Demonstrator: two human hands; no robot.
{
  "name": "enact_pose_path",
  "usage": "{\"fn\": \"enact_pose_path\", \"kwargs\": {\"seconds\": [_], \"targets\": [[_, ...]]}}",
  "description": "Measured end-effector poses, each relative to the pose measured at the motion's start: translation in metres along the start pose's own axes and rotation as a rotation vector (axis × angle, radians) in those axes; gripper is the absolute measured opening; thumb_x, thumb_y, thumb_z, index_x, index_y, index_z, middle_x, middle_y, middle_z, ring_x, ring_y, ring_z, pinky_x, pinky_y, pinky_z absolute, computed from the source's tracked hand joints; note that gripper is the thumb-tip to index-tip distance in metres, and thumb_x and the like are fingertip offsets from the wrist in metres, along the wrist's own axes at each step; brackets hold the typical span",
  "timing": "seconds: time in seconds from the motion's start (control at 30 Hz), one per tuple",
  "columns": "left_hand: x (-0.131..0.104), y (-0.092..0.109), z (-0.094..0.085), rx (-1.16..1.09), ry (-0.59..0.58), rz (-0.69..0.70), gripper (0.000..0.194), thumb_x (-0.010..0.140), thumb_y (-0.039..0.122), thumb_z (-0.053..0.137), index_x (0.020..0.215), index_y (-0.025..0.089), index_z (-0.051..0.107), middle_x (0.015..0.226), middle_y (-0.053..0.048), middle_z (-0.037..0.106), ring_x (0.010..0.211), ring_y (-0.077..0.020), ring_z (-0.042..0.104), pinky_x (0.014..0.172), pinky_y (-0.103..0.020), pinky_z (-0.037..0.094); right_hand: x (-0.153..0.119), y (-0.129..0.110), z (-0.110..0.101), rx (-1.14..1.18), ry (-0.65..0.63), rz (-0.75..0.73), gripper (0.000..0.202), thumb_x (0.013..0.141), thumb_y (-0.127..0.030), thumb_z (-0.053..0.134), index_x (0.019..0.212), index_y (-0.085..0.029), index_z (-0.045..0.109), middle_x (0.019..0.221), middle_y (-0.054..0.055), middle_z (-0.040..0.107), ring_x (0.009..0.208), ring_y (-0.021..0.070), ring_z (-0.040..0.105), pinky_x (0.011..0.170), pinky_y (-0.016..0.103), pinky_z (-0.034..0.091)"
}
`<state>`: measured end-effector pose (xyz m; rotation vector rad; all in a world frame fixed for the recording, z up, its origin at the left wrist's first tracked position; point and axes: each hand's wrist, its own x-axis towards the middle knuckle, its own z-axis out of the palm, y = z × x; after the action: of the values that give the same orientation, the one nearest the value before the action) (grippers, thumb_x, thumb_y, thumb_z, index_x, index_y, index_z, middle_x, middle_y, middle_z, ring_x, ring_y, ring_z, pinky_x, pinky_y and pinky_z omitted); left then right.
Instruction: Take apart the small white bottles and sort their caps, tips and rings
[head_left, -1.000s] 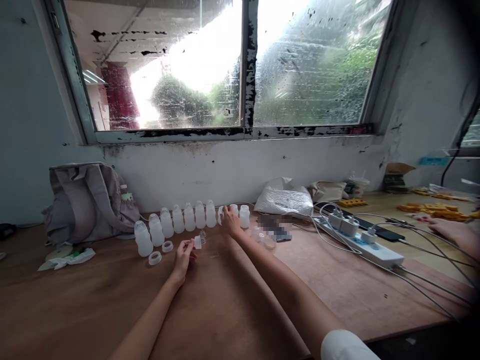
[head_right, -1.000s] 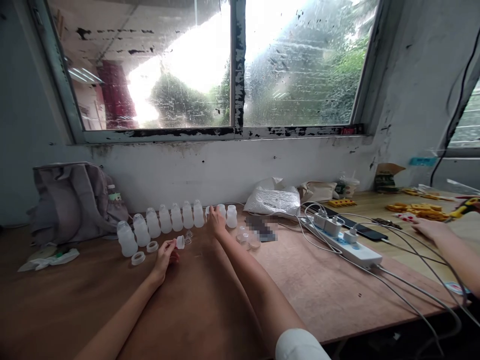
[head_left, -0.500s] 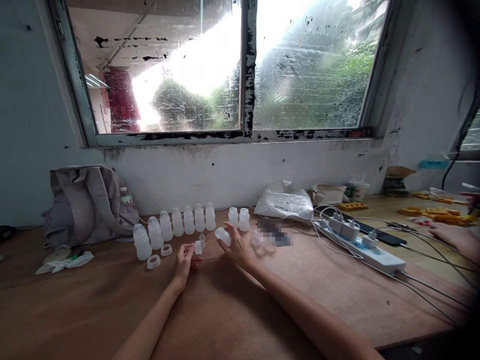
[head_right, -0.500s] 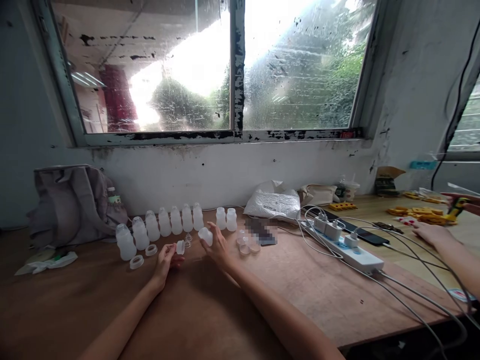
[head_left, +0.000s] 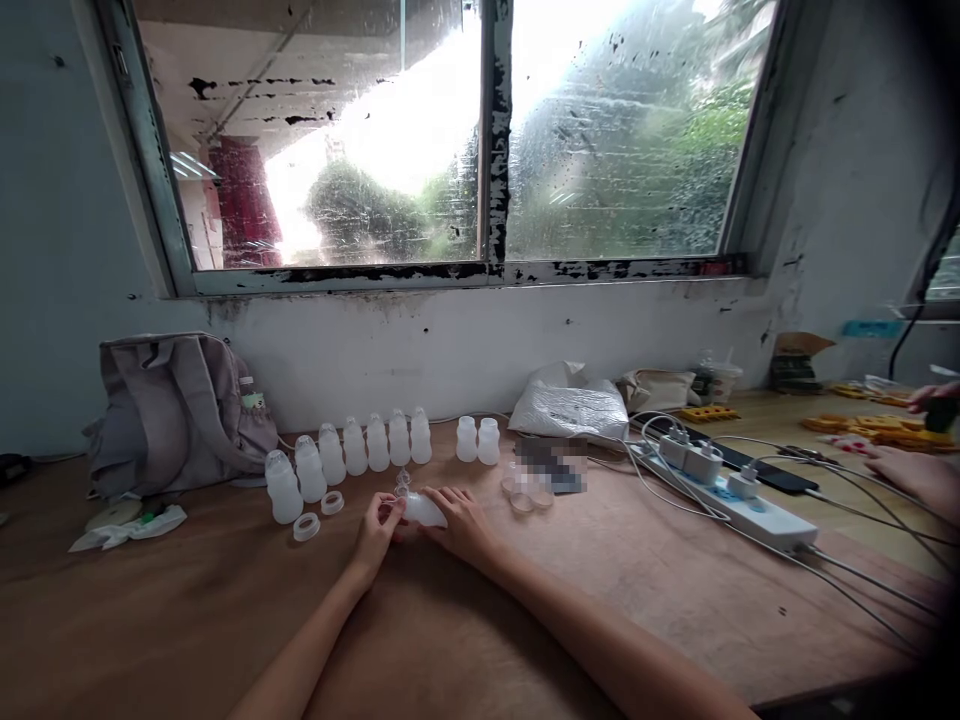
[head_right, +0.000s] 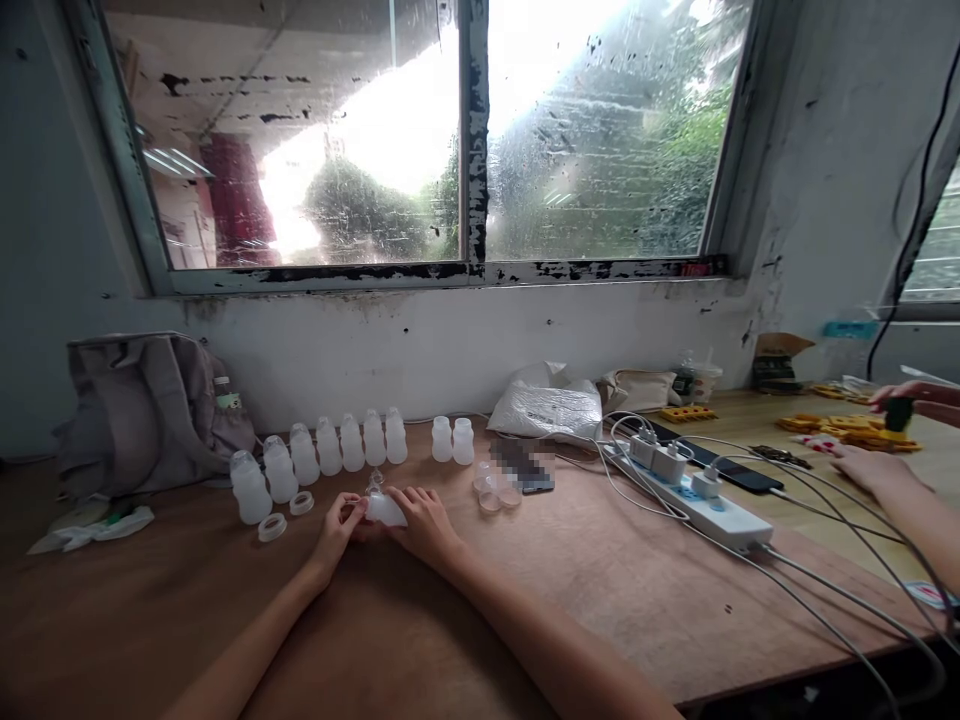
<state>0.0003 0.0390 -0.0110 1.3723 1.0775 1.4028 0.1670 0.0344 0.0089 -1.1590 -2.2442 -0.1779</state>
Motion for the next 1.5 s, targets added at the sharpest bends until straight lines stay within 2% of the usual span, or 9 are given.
{"fn": "enact_pose_path", "kwargs": {"seconds": [0.27,0.47,0.63,0.7,0.83,1.03,1.13,1.23,1.5], "targets": [[-0.003,0.011,-0.001,-0.037,-0.035,0.066,0.031,0.067,0.038,0.057,0.088,0.017,0.051,0.08,-0.003,0.055,0.073,-0.0143,0.054,0.051,-0.02,0.045,0.001,-0.002,-0.01,-0.044,-0.023,0.023,0.044,0.072,-0.038,0.055,0.113,-0.022,0.045,0.096,0.007,0.057,0.088,0.0213,0.051,0.077,0.03,0.034],[-0.005,0.016,-0.003,-0.009,0.009,0.065,0.027,0.064,0.037,0.058,0.08,0.016,0.053,0.074,-0.002,0.056,0.069,-0.0147,0.055,0.053,-0.022,0.044,0.0,-0.004,-0.014,-0.066,-0.028,-0.005,0.044,0.072,-0.038,0.055,0.112,-0.023,0.045,0.096,0.007,0.057,0.087,0.021,0.051,0.077,0.031,0.034],[-0.005,0.018,-0.005,0.021,-0.065,0.141,0.026,0.061,0.024,0.06,0.084,0.016,0.053,0.093,-0.007,0.058,0.085,-0.0176,0.055,0.07,-0.026,0.044,0.0,0.001,-0.013,-0.071,-0.033,0.007,0.045,0.071,-0.04,0.055,0.112,-0.023,0.046,0.095,0.007,0.057,0.087,0.0209,0.051,0.077,0.03,0.034],[-0.005,0.016,-0.004,0.017,-0.048,0.117,0.027,0.064,0.026,0.058,0.089,0.017,0.051,0.094,-0.007,0.057,0.082,-0.0169,0.055,0.066,-0.025,0.045,0.0,0.001,-0.012,-0.073,-0.029,0.01,0.045,0.071,-0.041,0.056,0.112,-0.022,0.047,0.095,0.007,0.058,0.087,0.0214,0.051,0.077,0.031,0.034],[-0.002,0.01,-0.004,0.027,0.007,0.018,0.034,0.066,0.036,0.056,0.092,0.017,0.044,0.071,-0.001,0.056,0.058,-0.0126,0.054,0.049,-0.022,0.041,0.0,0.001,-0.011,-0.094,-0.043,-0.02,0.046,0.071,-0.038,0.056,0.113,-0.022,0.046,0.096,0.008,0.057,0.087,0.022,0.051,0.078,0.032,0.033],[0.001,0.005,-0.003,-0.035,-0.055,0.109,0.042,0.06,0.027,0.063,0.095,0.019,0.041,0.092,-0.005,0.057,0.078,-0.0133,0.056,0.07,-0.025,0.043,-0.001,0.003,-0.014,-0.115,-0.095,-0.003,0.049,0.07,-0.039,0.056,0.114,-0.021,0.045,0.095,0.008,0.058,0.089,0.0213,0.051,0.078,0.031,0.033],[0.001,0.002,0.001,0.004,0.012,0.041,0.035,0.066,0.037,0.058,0.09,0.018,0.04,0.074,0.0,0.054,0.058,-0.01,0.053,0.051,-0.021,0.04,0.0,0.002,-0.016,-0.116,-0.098,0.001,0.049,0.07,-0.041,0.056,0.113,-0.02,0.045,0.095,0.008,0.058,0.089,0.0212,0.051,0.078,0.03,0.033],[-0.001,0.0,0.004,-0.001,-0.039,-0.025,0.033,0.071,0.043,0.051,0.088,0.019,0.038,0.057,0.005,0.047,0.043,-0.0074,0.044,0.042,-0.019,0.033,0.0,0.0,-0.016,-0.107,-0.096,-0.014,0.048,0.07,-0.04,0.056,0.113,-0.021,0.046,0.095,0.008,0.058,0.089,0.0216,0.051,0.078,0.031,0.033],[-0.005,0.001,0.003,-0.019,-0.051,0.045,0.031,0.072,0.036,0.051,0.096,0.019,0.042,0.073,0.001,0.047,0.063,-0.0107,0.05,0.048,-0.019,0.04,-0.001,-0.001,-0.016,-0.106,-0.128,-0.015,0.05,0.07,-0.039,0.057,0.115,-0.021,0.044,0.097,0.008,0.058,0.09,0.0221,0.051,0.078,0.032,0.034]]}}
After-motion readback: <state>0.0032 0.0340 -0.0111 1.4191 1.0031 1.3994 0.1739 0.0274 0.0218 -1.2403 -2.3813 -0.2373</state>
